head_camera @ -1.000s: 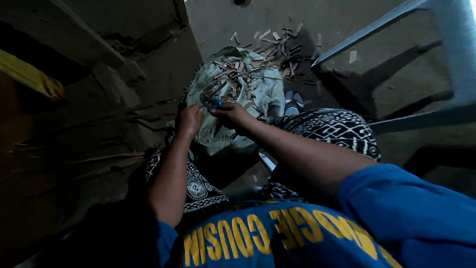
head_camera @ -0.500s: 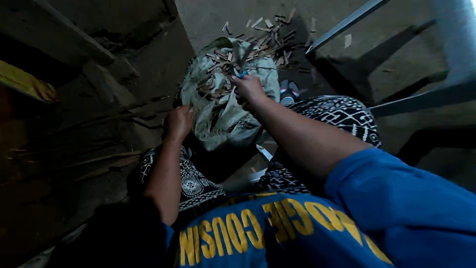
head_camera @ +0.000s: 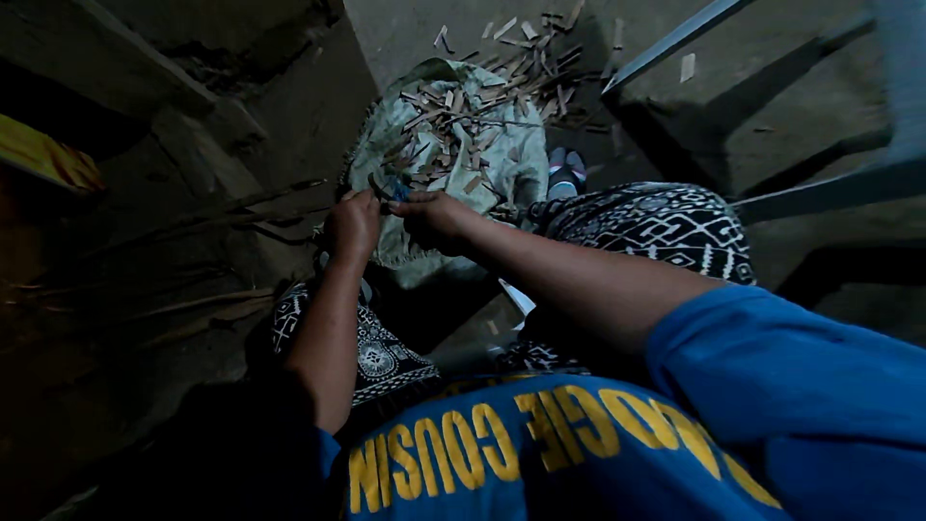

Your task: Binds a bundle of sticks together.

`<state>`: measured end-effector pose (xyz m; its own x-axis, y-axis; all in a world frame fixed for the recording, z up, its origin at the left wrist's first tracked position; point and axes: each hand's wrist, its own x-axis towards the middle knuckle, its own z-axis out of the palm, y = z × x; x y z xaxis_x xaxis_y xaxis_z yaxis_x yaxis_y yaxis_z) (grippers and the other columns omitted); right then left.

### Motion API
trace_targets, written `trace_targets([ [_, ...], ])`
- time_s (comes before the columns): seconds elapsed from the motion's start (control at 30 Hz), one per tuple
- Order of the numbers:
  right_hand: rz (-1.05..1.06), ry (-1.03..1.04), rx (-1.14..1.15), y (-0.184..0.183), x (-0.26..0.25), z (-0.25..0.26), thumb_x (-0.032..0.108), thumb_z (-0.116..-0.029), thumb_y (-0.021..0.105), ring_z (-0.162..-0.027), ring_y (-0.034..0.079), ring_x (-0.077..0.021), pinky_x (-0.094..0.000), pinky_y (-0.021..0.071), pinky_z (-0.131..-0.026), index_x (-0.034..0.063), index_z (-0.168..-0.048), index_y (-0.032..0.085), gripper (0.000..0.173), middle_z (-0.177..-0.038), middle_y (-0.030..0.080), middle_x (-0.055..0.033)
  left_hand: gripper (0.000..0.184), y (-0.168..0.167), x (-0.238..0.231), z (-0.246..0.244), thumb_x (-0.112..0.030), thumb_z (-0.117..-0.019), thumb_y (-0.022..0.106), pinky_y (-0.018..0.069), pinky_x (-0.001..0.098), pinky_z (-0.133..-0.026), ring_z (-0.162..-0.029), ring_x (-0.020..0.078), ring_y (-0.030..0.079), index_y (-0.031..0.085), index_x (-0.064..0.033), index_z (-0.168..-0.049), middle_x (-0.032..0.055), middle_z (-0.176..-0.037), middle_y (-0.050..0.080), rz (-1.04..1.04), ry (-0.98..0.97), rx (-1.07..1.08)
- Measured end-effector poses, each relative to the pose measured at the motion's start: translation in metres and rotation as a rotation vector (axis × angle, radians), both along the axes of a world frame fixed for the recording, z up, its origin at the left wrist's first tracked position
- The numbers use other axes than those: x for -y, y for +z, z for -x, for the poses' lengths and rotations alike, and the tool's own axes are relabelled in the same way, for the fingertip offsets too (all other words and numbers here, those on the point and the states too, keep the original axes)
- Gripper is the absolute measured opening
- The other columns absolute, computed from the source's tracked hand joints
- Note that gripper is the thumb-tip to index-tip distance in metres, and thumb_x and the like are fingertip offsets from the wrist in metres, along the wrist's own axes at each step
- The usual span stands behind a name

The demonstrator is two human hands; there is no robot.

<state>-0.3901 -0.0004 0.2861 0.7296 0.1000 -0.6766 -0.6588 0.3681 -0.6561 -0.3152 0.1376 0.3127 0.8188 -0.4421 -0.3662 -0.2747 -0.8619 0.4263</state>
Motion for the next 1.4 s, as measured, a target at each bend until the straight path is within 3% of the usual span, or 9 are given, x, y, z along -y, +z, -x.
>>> trace_targets([
  [0.17, 0.144, -0.107, -0.034, 0.003, 0.014, -0.007, 0.032, -0.1079, 0.054, -0.045, 0.034, -0.004, -0.0196, 0.0302, -0.041, 0.0079, -0.117, 0.062, 0.027, -0.065, 0.044, 0.0039, 0.032, 0.001, -0.003, 0.004, -0.02, -0.1087, 0.052, 0.0509, 0.0542, -0.1, -0.113, 0.0356, 0.068, 0.072, -0.0019, -0.124, 0.0204, -0.12, 0.071, 0.038, -0.066, 0.045],
  [0.3, 0.238, -0.221, -0.077, -0.009, 0.022, -0.01, 0.034, -0.108, 0.054, -0.044, 0.034, -0.005, -0.0211, 0.0308, -0.042, 0.009, -0.111, 0.061, 0.026, -0.062, 0.043, 0.0042, 0.031, 0.003, -0.002, 0.006, -0.019, -0.109, 0.051, 0.0508, 0.0543, -0.099, -0.112, 0.0363, 0.068, 0.072, -0.002, -0.125, 0.0207, -0.12, 0.07, 0.02, -0.099, 0.038],
  [0.53, 0.283, -0.512, -0.101, -0.018, 0.043, -0.015, 0.033, -0.109, 0.052, -0.052, 0.035, -0.0059, -0.0231, 0.0332, -0.048, 0.0103, -0.115, 0.055, 0.023, -0.076, 0.043, 0.0031, 0.033, 0.008, -0.009, -0.001, -0.018, -0.1099, 0.049, 0.0473, 0.0528, -0.106, -0.121, 0.0356, 0.065, 0.069, 0.0012, -0.128, 0.0217, -0.128, 0.068, 0.006, -0.023, -0.04],
  [0.63, 0.208, -0.415, 0.004, -0.012, 0.036, -0.011, 0.032, -0.1086, 0.052, -0.05, 0.036, -0.0048, -0.0214, 0.033, -0.045, 0.0104, -0.114, 0.056, 0.023, -0.074, 0.047, 0.003, 0.032, 0.004, -0.008, -0.002, -0.018, -0.1096, 0.049, 0.0491, 0.053, -0.103, -0.114, 0.036, 0.067, 0.07, 0.0034, -0.121, 0.0234, -0.12, 0.07, -0.001, -0.01, -0.053],
  [0.8, 0.026, -0.146, 0.02, 0.004, 0.003, 0.002, 0.026, -0.1087, 0.052, -0.049, 0.043, -0.0066, -0.0219, 0.0383, -0.045, 0.0081, -0.126, 0.052, 0.025, -0.07, 0.049, 0.0008, 0.031, 0.001, -0.003, -0.002, -0.018, -0.1098, 0.049, 0.0489, 0.0525, -0.103, -0.114, 0.0339, 0.067, 0.07, 0.0006, -0.124, 0.0215, -0.119, 0.071, 0.051, -0.037, -0.129],
  [1.07, 0.017, -0.425, -0.035, -0.003, 0.021, -0.012, 0.027, -0.1091, 0.05, -0.046, 0.034, -0.0055, -0.0212, 0.0329, -0.042, 0.0137, -0.108, 0.05, 0.014, -0.065, 0.041, 0.0044, 0.03, -0.004, -0.013, -0.009, -0.021, -0.1095, 0.051, 0.0537, 0.0471, -0.092, -0.096, 0.0274, 0.069, 0.071, 0.0004, -0.117, 0.0179, -0.106, 0.071, 0.114, -0.012, -0.202],
  [1.17, -0.015, -0.3, 0.001, 0.001, 0.01, -0.004, 0.022, -0.1077, 0.052, -0.047, 0.042, -0.0069, -0.0226, 0.0396, -0.044, 0.0088, -0.115, 0.053, 0.016, -0.067, 0.049, 0.0019, 0.029, -0.004, -0.011, -0.008, -0.02, -0.1091, 0.052, 0.054, 0.0465, -0.092, -0.095, 0.026, 0.07, 0.072, 0.0004, -0.116, 0.017, -0.105, 0.073, 0.115, -0.01, -0.187],
  [1.3, -0.126, -0.113, -0.014, 0.001, -0.006, 0.005, 0.018, -0.1078, 0.052, -0.049, 0.041, -0.0059, -0.021, 0.0364, -0.045, 0.0093, -0.12, 0.051, 0.015, -0.069, 0.047, 0.0019, 0.027, -0.004, -0.008, -0.007, -0.015, -0.1075, 0.05, 0.0514, 0.0504, -0.09, -0.095, 0.0294, 0.067, 0.071, 0.0028, -0.107, 0.0189, -0.1, 0.071, 0.115, -0.045, -0.172],
  [1.4, -0.086, -0.184, -0.058, 0.003, -0.002, 0.0, 0.02, -0.1074, 0.053, -0.051, 0.042, -0.0058, -0.0211, 0.0371, -0.046, 0.0094, -0.12, 0.053, 0.016, -0.073, 0.051, 0.001, 0.03, -0.004, -0.01, -0.009, -0.019, -0.1089, 0.051, 0.0531, 0.0494, -0.092, -0.095, 0.0284, 0.069, 0.071, 0.0016, -0.118, 0.0183, -0.103, 0.072, 0.127, -0.036, -0.202],
])
